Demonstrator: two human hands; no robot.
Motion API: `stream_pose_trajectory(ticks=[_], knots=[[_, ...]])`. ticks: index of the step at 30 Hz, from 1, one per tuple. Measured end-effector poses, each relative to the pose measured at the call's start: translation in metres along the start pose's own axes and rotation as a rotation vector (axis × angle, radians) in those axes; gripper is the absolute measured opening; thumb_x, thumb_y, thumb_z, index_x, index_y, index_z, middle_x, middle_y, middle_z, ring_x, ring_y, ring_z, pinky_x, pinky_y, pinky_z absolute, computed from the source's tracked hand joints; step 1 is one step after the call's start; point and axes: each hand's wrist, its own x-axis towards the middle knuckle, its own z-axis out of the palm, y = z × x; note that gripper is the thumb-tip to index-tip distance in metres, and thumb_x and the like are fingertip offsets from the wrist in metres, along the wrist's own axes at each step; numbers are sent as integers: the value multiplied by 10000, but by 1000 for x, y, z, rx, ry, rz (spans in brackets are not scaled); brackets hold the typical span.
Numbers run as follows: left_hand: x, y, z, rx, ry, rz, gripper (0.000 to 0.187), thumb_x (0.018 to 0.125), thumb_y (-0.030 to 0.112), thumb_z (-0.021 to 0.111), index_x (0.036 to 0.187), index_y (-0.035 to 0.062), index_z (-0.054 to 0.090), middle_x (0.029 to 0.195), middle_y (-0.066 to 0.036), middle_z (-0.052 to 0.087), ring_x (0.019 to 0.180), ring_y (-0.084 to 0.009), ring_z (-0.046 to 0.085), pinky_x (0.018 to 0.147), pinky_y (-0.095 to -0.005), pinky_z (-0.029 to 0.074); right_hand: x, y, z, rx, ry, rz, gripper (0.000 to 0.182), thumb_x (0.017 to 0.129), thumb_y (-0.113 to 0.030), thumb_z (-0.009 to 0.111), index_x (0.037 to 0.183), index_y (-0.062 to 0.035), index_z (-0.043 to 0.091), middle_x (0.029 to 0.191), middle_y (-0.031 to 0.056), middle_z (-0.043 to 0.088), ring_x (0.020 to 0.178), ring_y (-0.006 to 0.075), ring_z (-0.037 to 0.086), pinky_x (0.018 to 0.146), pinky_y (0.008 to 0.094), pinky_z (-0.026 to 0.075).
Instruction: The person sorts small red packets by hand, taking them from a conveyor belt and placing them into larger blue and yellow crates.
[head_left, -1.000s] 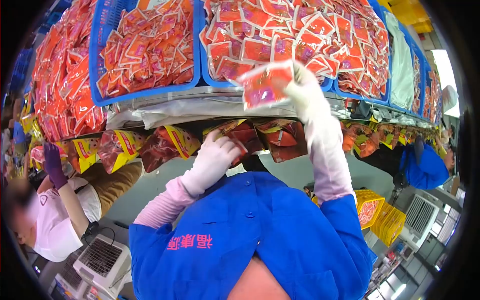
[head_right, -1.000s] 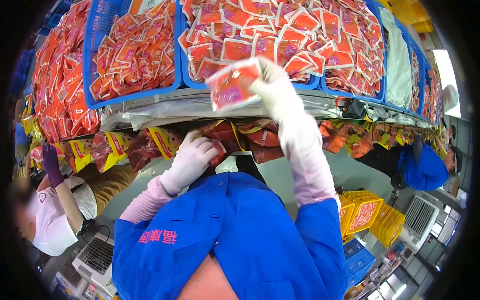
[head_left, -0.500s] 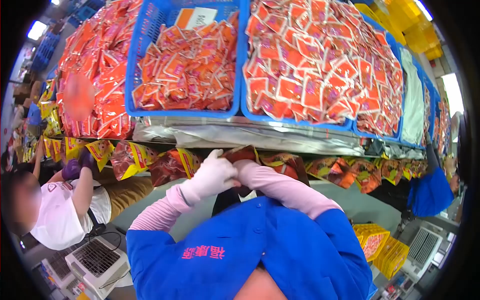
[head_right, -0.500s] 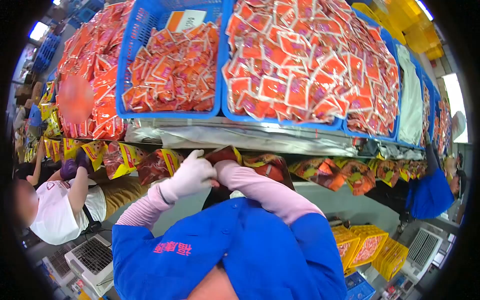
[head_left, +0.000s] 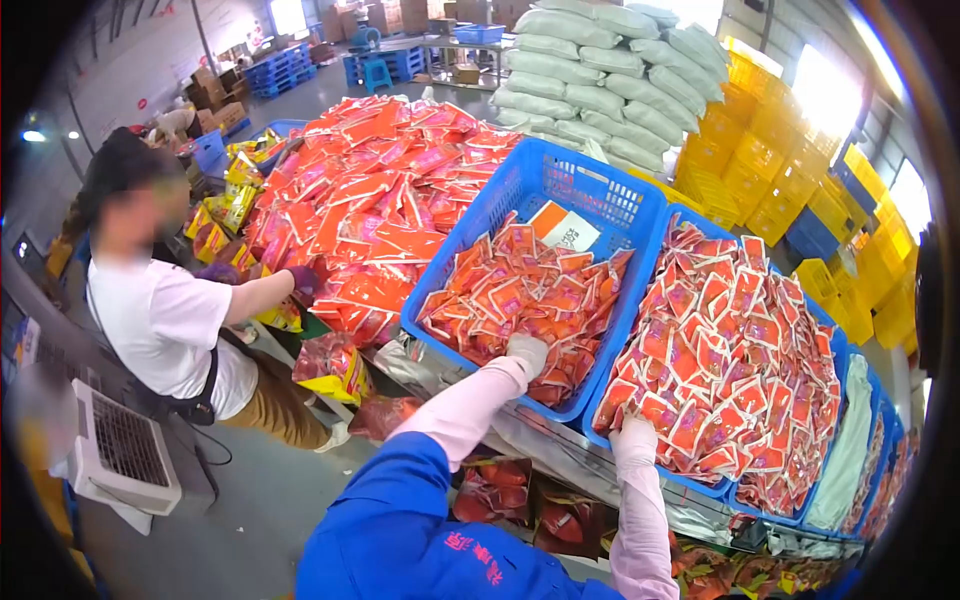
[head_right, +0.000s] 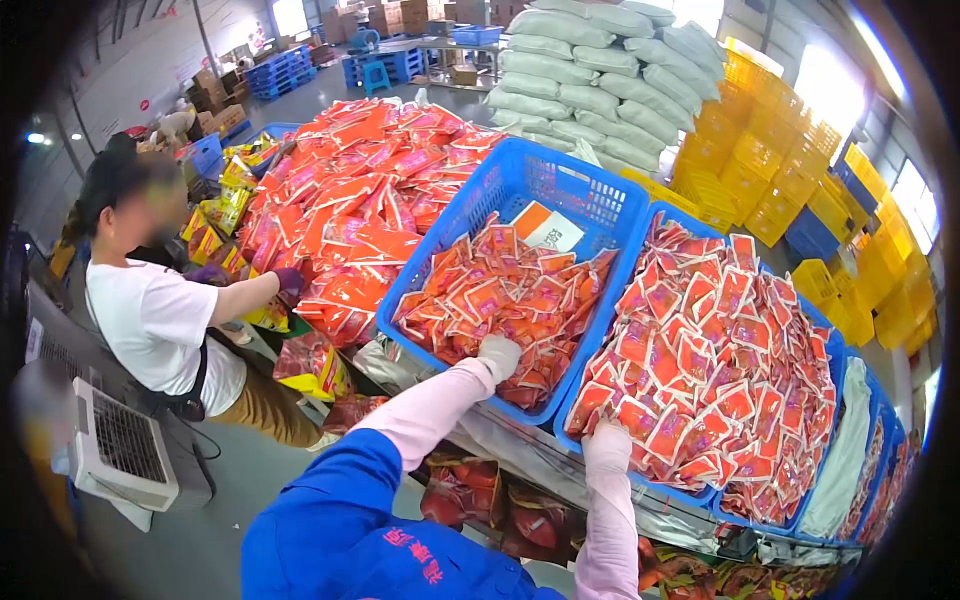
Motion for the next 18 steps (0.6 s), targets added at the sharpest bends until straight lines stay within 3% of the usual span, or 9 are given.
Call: stream_pose_trajectory(ticks=[2, 5, 7, 9, 10, 11, 13, 15, 18], knots=[[-39, -19, -21, -213, 293, 192, 251, 898, 280, 605, 1051, 128, 734, 989, -119, 732, 927, -340, 706, 793, -468, 531, 3, 12, -5, -4, -47, -24, 320, 790, -253, 713, 1027, -39, 678, 904, 184, 677, 862, 366, 675, 788, 457, 536], [-106, -25, -52, -798, 396, 384, 158, 897, 181, 606, 986, 53, 630, 878, -163, 669, 832, -334, 670, 775, -408, 527, -14, 11, -56, 652, 62, 113, 331, 887, -274, 682, 1124, -43, 685, 840, 77, 687, 690, 194, 637, 642, 361, 489], [-157, -9, -81, -1052, 256, 433, 52, 908, 61, 591, 938, 32, 559, 817, -73, 609, 785, -132, 569, 764, -329, 504, -29, -5, -92, 1197, -141, 123, 415, 934, -324, 662, 1240, -43, 654, 843, -5, 647, 686, 102, 551, 615, 299, 450], [-196, 13, -103, -1063, 214, 602, 63, 908, 9, 566, 968, 28, 561, 845, -33, 594, 839, -80, 526, 765, -278, 483, -43, -44, -129, 1647, -392, -34, 543, 958, -333, 627, 1398, -24, 549, 962, -20, 631, 754, 55, 513, 689, 230, 408], [-210, 26, -106, -1173, 70, 577, 87, 917, 9, 572, 998, 40, 583, 873, -11, 595, 871, -61, 532, 785, -268, 482, -40, -59, -142, 1427, -367, -314, 526, 955, -304, 609, 1392, -16, 551, 1014, -13, 631, 811, 84, 549, 763, 240, 438], [-225, 43, -100, -1401, 189, 646, 115, 922, 5, 572, 1026, 42, 600, 884, 1, 605, 878, -77, 570, 806, -261, 492, -44, -73, -143, 1308, -246, -411, 485, 944, -251, 603, 1363, -9, 561, 981, 8, 617, 868, 114, 565, 816, 261, 462], [-255, 44, -110, -1490, 4, 216, 184, 958, 31, 528, 1131, 12, 586, 989, -39, 632, 988, -92, 587, 871, -264, 494, -53, -69, -160, 1209, -444, -311, 303, 941, -149, 612, 1204, -1, 633, 979, 68, 627, 954, 119, 576, 866, 277, 472], [-270, 35, -92, -1412, 193, 340, 200, 953, 39, 516, 1139, -5, 575, 1002, -38, 624, 950, -78, 562, 794, -268, 501, -61, -64, -149, 1359, -329, -350, 229, 902, -60, 662, 1125, -9, 661, 963, 47, 649, 907, 107, 586, 831, 278, 486], [-329, 14, -90, -1308, -185, 284, 256, 958, 132, 608, 1195, 41, 579, 806, -15, 638, 754, -124, 636, 703, -282, 512, -83, -49, -157, 1304, -352, -308, 240, 885, -20, 676, 1125, -17, 670, 967, 32, 650, 904, 97, 595, 822, 280, 493]])
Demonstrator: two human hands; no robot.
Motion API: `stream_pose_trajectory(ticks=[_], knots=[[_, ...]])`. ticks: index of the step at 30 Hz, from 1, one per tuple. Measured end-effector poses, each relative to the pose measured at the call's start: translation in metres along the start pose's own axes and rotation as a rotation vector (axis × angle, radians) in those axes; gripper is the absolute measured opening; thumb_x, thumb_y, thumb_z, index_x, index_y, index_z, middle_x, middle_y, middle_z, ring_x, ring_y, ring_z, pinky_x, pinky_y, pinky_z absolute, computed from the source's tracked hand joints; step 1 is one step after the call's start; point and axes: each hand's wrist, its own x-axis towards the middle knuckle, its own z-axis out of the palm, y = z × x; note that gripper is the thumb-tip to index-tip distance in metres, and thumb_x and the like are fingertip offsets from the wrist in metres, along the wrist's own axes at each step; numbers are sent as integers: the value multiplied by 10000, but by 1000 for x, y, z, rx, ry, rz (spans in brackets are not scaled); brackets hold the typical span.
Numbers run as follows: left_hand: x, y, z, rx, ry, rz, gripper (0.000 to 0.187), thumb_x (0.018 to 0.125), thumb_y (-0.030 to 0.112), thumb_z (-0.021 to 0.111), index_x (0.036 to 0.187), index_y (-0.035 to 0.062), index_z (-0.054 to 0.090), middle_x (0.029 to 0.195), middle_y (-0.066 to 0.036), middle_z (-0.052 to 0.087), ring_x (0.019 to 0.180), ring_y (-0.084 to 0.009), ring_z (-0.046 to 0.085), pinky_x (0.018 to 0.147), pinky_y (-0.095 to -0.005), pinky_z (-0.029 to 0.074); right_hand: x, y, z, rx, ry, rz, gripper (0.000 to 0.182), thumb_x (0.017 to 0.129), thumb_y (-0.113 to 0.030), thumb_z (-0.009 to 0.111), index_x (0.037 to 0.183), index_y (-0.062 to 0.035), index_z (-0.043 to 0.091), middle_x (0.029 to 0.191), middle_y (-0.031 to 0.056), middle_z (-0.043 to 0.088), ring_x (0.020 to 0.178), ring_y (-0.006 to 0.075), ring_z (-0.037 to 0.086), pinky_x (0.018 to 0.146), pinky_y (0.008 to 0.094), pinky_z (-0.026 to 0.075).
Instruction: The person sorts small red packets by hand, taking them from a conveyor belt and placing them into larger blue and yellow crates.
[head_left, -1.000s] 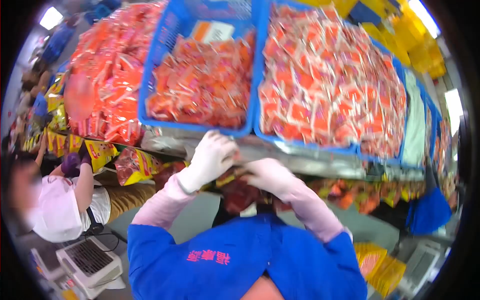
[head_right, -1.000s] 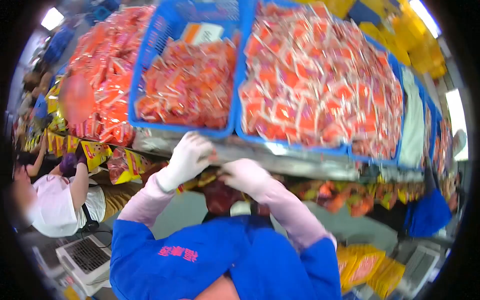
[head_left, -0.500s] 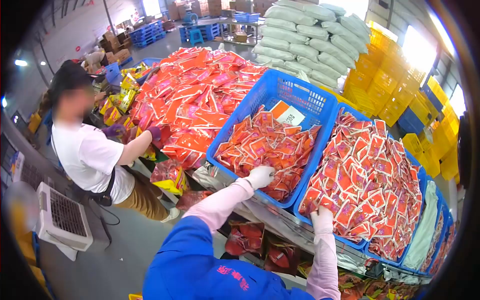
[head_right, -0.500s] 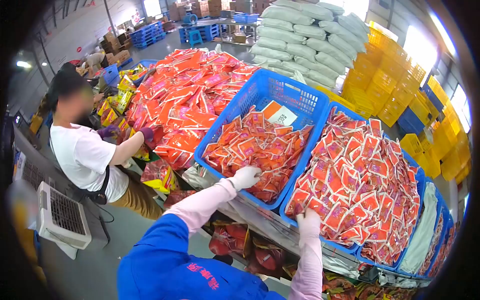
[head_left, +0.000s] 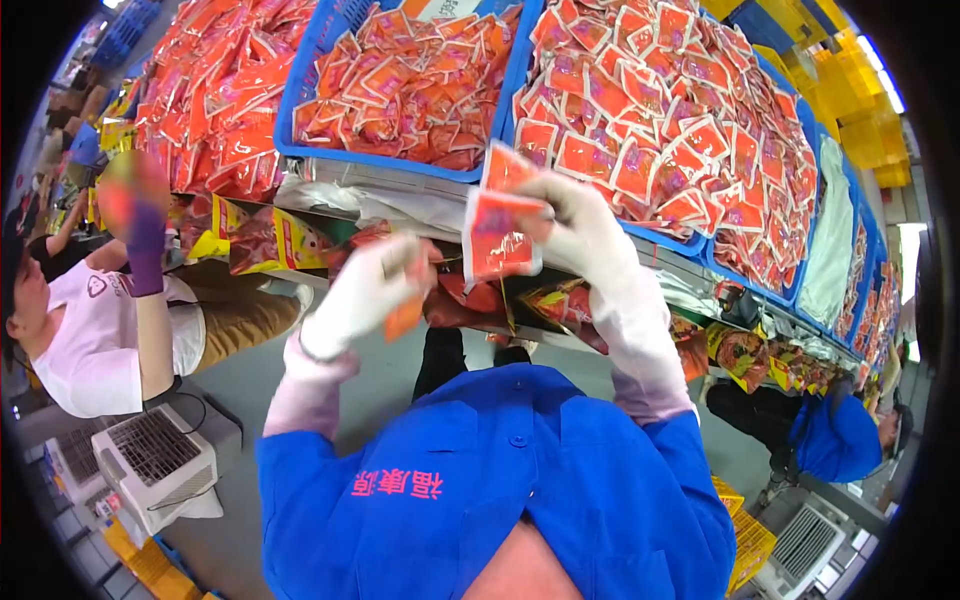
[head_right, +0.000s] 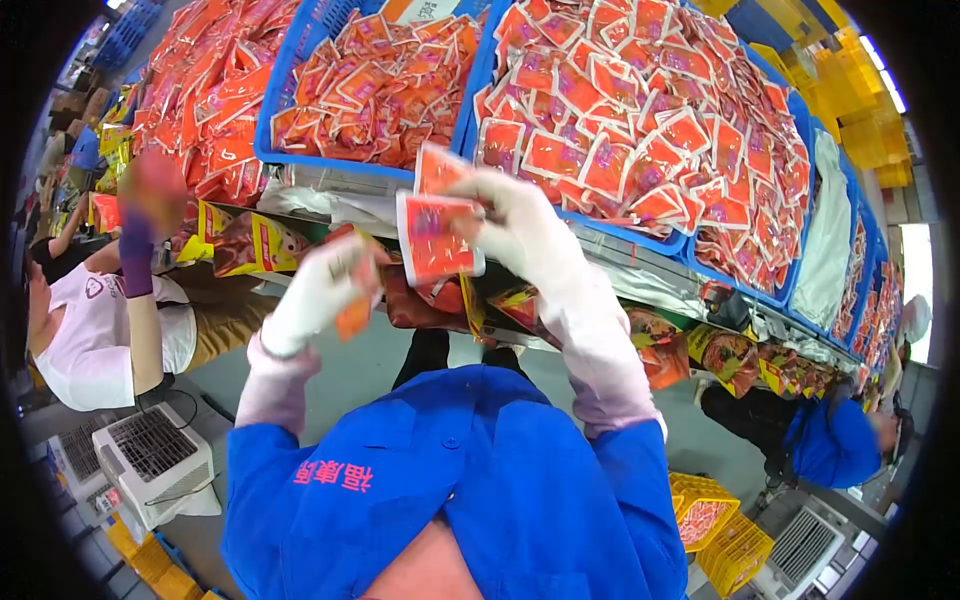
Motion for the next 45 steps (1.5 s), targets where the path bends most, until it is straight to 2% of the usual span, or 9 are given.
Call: stream_pose_trajectory(ticks=[5, 13, 20, 26, 28, 30, 33, 39, 45], knots=[[-55, -75, 28, 1111, -67, -242, 382, 874, 294, 675, 1223, 152, 617, 783, -85, 690, 691, -280, 696, 588, -430, 537, -2, 29, 79, -727, -311, -100, 237, 886, -136, 628, 1093, -42, 696, 990, 134, 690, 945, 282, 692, 803, 386, 563], [-50, -105, 18, 1104, 106, 21, 124, 830, 178, 667, 936, 145, 611, 752, -67, 621, 683, -274, 663, 579, -413, 521, 82, 269, 246, -1264, -849, 487, 229, 839, -275, 726, 1002, -121, 772, 1063, 61, 747, 940, 252, 736, 742, 423, 584], [-65, -110, -27, 1011, 143, 70, 68, 849, 180, 648, 877, 147, 595, 715, -64, 608, 669, -273, 656, 573, -420, 507, 102, 132, 190, -993, -957, 627, 415, 980, -405, 526, 1249, -110, 639, 1292, 137, 653, 1159, 264, 644, 923, 407, 527], [-64, -117, -42, 996, 82, 73, 82, 852, 200, 648, 865, 141, 592, 716, -74, 611, 674, -293, 655, 584, -442, 503, 103, 278, 253, -915, -184, 741, 292, 960, -300, 507, 958, -133, 747, 960, 136, 729, 893, 291, 707, 787, 438, 543], [-66, -120, -59, 1015, 25, 17, 91, 842, 167, 662, 923, 130, 644, 777, -80, 662, 693, -300, 665, 617, -426, 518, 155, 227, 242, -418, -1302, 855, 258, 917, -270, 551, 984, -96, 729, 934, 138, 724, 899, 300, 703, 824, 433, 542], [-69, -107, -70, 700, 223, 47, 101, 848, 121, 664, 948, 125, 667, 750, -56, 662, 645, -282, 662, 570, -419, 508, 123, 61, 161, -859, -581, 282, 235, 848, -225, 617, 1000, -79, 722, 958, 154, 717, 932, 325, 692, 848, 445, 539], [-67, -86, -83, 184, 354, 19, 253, 880, -30, 566, 1104, 28, 667, 771, -50, 622, 680, -115, 613, 642, -259, 486, 99, 34, 48, -1063, 217, 248, 238, 798, -211, 662, 993, -88, 722, 955, 168, 705, 938, 350, 685, 837, 456, 550], [-31, -38, -12, -269, 257, 203, 248, 868, -98, 631, 1085, 17, 663, 872, -24, 643, 829, -108, 646, 710, -239, 498, 62, 153, -110, -1568, 359, 434, 206, 904, -249, 609, 1032, -115, 700, 958, 161, 700, 924, 342, 688, 801, 468, 563], [1, -76, 29, 918, 109, 487, 536, 658, 290, 829, 1120, 73, 666, 929, -75, 683, 943, -258, 649, 1043, -439, 419, 40, 38, -41, -584, 695, 231, 197, 941, -189, 581, 1022, -86, 728, 739, 116, 673, 699, 185, 674, 645, 321, 523]])
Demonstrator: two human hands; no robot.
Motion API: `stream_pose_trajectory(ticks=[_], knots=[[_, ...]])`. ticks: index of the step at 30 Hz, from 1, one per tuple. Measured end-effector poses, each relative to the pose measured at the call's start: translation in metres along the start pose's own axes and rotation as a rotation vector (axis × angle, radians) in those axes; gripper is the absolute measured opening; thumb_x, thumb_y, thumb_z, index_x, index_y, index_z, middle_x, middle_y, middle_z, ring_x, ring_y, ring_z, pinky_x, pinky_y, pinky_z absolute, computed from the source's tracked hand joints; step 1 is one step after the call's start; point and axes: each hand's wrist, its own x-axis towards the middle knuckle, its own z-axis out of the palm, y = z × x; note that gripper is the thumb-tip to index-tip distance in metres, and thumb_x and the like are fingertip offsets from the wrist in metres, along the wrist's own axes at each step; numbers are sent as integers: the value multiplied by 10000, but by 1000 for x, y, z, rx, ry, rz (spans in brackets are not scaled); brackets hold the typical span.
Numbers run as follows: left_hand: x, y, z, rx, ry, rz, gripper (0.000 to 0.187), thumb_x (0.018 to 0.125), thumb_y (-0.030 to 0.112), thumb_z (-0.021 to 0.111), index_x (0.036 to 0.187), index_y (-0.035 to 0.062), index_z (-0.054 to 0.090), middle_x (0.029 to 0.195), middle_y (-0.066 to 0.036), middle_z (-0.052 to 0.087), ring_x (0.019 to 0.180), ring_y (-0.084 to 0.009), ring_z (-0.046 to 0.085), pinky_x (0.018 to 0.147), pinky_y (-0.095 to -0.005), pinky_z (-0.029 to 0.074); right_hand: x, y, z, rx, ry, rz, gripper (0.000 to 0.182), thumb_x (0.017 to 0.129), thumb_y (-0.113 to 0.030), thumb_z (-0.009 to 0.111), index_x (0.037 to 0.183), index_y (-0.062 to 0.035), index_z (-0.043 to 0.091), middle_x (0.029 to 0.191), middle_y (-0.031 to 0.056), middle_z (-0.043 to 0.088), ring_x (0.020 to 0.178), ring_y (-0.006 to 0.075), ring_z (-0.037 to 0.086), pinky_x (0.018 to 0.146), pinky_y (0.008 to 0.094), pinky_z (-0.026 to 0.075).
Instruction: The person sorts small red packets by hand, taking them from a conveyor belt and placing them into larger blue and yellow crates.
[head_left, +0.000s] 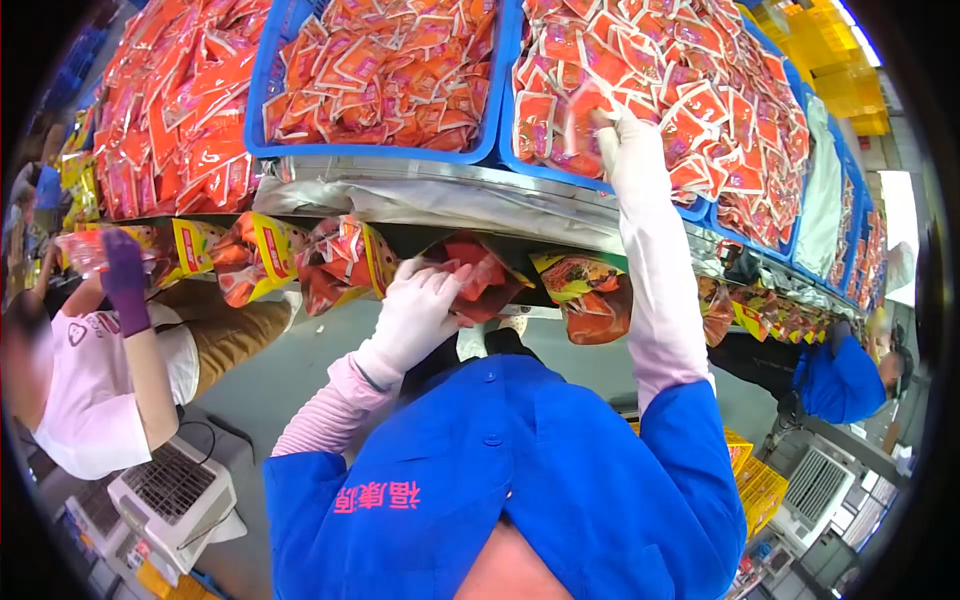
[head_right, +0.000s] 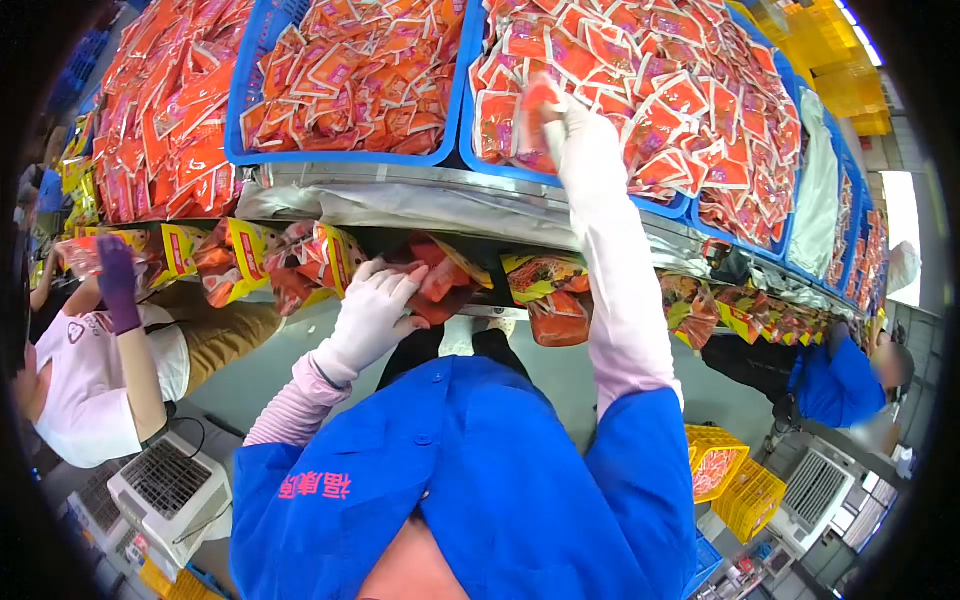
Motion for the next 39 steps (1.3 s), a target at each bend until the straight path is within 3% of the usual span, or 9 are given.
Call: stream_pose_trajectory(ticks=[3, 5, 9, 11, 16, 22, 24, 31, 39], knots=[[-22, -14, -8, 196, -88, 29, 370, 698, 222, 767, 1030, 80, 687, 899, -68, 675, 939, -250, 652, 1070, -476, 410, -62, -72, 8, 398, -525, -39, 229, 963, -205, 536, 994, -73, 720, 734, 110, 671, 666, 172, 644, 635, 317, 497], [-31, -28, -1, 236, -40, 98, 164, 730, 153, 679, 879, 83, 681, 813, -58, 648, 882, -237, 651, 1073, -499, 413, -83, -67, 52, -89, -789, -510, 307, 953, -294, 509, 936, -66, 714, 868, 174, 706, 752, 304, 691, 713, 374, 544], [-30, -30, -7, 214, -60, 98, 12, 725, 126, 629, 731, 134, 623, 674, -13, 558, 751, -195, 624, 1049, -473, 437, -152, 89, 320, -818, -1557, -345, 247, 888, -284, 605, 1023, -130, 742, 952, 111, 753, 844, 329, 726, 747, 525, 555], [-36, -28, 4, 205, -43, 157, 20, 730, 124, 619, 719, 141, 619, 673, -10, 559, 754, -186, 627, 1040, -465, 443, -190, 79, 272, -506, -613, -636, 319, 903, -390, 576, 1156, -276, 731, 1181, 36, 725, 1078, 248, 681, 895, 378, 545], [-22, -54, -47, 23, -94, -55, 151, 726, 217, 760, 800, 114, 679, 799, -47, 654, 865, -257, 632, 1003, -480, 411, -114, -30, 236, -443, -1456, -575, 298, 858, -339, 718, 1098, -161, 727, 977, 143, 733, 977, 347, 684, 825, 437, 538], [124, -167, -70, 196, 263, -82, 237, 770, 264, 763, 887, 88, 657, 951, -105, 660, 938, -317, 616, 867, -485, 448, -5, -40, 66, -372, -303, -189, 335, 822, -169, 688, 1153, -117, 694, 987, 194, 707, 930, 352, 693, 833, 421, 547], [181, -219, -29, 409, 105, -209, 274, 777, 328, 764, 907, 102, 677, 1017, -91, 671, 985, -309, 627, 880, -474, 462, 29, -1, 62, -590, -299, -14, 709, 725, -118, 774, 1386, -99, 517, 1362, 282, 526, 1119, 401, 622, 957, 456, 520], [228, -282, 32, 734, -93, -281, 230, 784, 317, 710, 981, 200, 732, 1082, -65, 668, 1070, -304, 609, 840, -483, 492, 36, 76, 88, -525, -196, -120, 533, 715, -156, 741, 1221, -44, 614, 1237, 248, 590, 1108, 395, 605, 973, 442, 501], [81, -50, -92, -855, 106, -75, 169, 836, -77, 640, 924, 57, 586, 1052, -77, 653, 981, -179, 633, 893, -318, 502, -58, -10, 12, 690, -164, 174, 329, 905, -171, 714, 1207, -62, 645, 909, 2, 698, 740, 48, 574, 588, 256, 458]])
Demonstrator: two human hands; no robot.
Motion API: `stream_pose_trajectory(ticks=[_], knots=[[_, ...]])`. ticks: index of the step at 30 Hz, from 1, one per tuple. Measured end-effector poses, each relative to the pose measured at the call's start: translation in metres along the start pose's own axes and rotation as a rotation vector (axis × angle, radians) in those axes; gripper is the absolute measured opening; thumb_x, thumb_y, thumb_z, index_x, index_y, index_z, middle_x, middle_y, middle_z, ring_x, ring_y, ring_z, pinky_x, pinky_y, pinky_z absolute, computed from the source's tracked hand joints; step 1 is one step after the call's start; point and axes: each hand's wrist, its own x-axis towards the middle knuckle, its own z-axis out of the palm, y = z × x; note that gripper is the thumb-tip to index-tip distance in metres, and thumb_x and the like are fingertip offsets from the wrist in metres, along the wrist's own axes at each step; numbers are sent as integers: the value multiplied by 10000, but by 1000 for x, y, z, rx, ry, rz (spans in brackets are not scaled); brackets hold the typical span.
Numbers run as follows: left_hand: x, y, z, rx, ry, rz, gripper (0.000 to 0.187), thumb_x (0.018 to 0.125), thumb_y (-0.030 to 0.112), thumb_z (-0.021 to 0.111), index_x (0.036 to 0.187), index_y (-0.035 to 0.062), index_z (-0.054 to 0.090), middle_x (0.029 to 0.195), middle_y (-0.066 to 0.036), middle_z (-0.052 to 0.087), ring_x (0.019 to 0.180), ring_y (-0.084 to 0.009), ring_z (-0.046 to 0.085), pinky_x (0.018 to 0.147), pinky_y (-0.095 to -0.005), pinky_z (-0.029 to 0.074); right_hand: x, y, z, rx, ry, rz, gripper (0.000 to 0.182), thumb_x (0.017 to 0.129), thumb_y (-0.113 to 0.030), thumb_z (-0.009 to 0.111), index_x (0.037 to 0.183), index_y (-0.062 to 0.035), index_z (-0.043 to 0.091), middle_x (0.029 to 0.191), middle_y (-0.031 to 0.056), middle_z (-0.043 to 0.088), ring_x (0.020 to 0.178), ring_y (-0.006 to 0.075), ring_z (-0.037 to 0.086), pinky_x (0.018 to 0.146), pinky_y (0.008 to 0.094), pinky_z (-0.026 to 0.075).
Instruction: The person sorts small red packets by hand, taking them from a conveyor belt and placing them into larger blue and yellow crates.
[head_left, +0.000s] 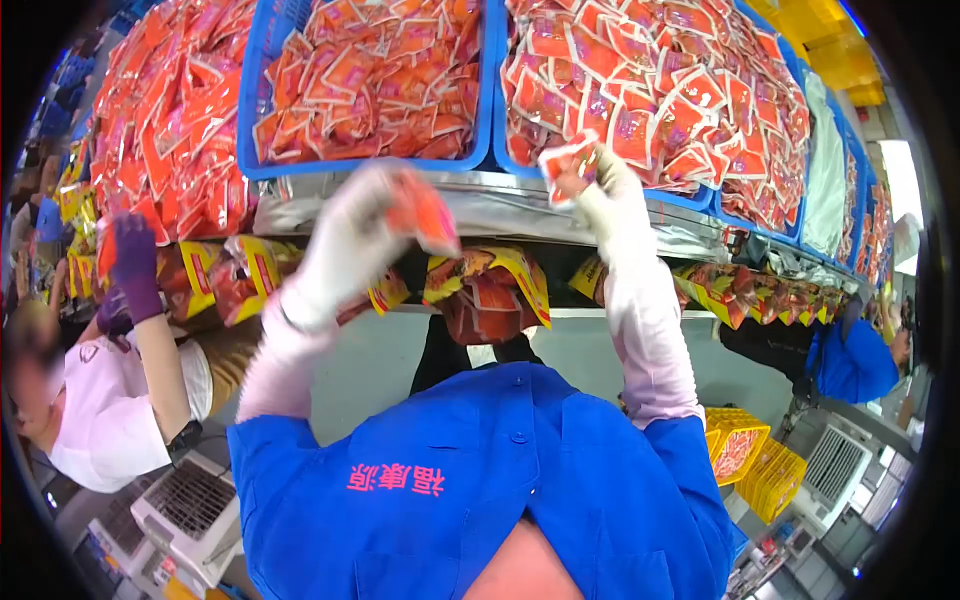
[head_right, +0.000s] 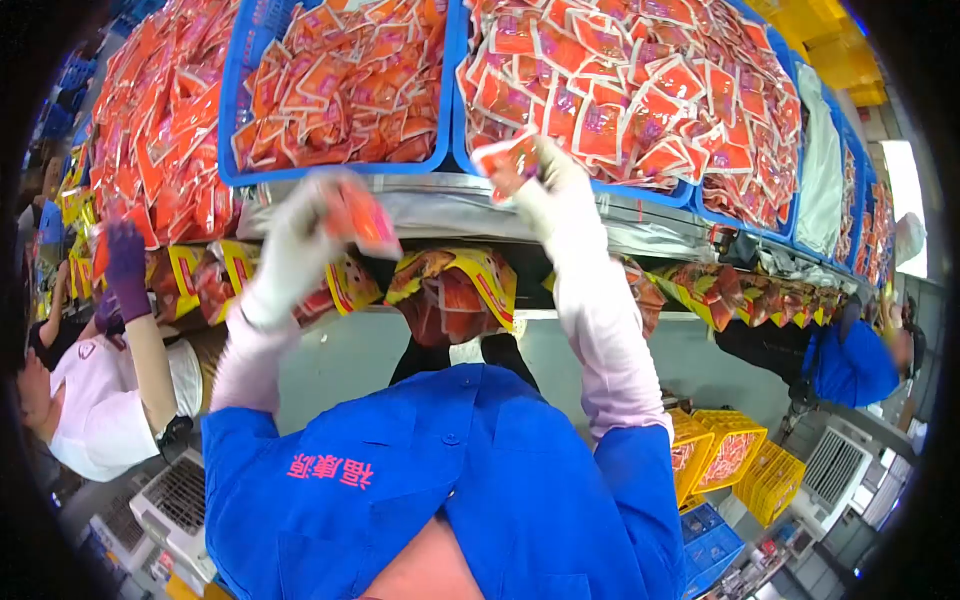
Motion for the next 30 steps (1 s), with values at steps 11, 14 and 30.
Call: stream_pose_trajectory(ticks=[11, 14, 30], knots=[[-135, -37, 73, 1140, -192, 46, 228, 709, 204, 730, 870, 63, 652, 1015, -112, 642, 1149, -312, 573, 1105, -517, 371, -62, 44, 93, -1304, -910, -102, 189, 848, -129, 626, 991, -37, 710, 910, 178, 735, 830, 322, 727, 721, 438, 572], [-136, -47, 56, 1253, -252, 115, 163, 696, 179, 688, 827, 101, 632, 819, -66, 631, 982, -242, 634, 1087, -521, 398, -54, 66, 134, -1419, -1118, -64, 178, 840, -201, 666, 922, -89, 776, 906, 107, 757, 834, 278, 737, 756, 413, 588], [123, -186, -129, 1304, 278, 123, 327, 827, 232, 696, 1111, 75, 648, 1216, -133, 629, 1159, -319, 574, 946, -456, 460, 77, -7, 63, -1065, -15, -105, 303, 839, -234, 672, 1116, -113, 700, 977, 175, 711, 965, 384, 669, 866, 445, 531]])
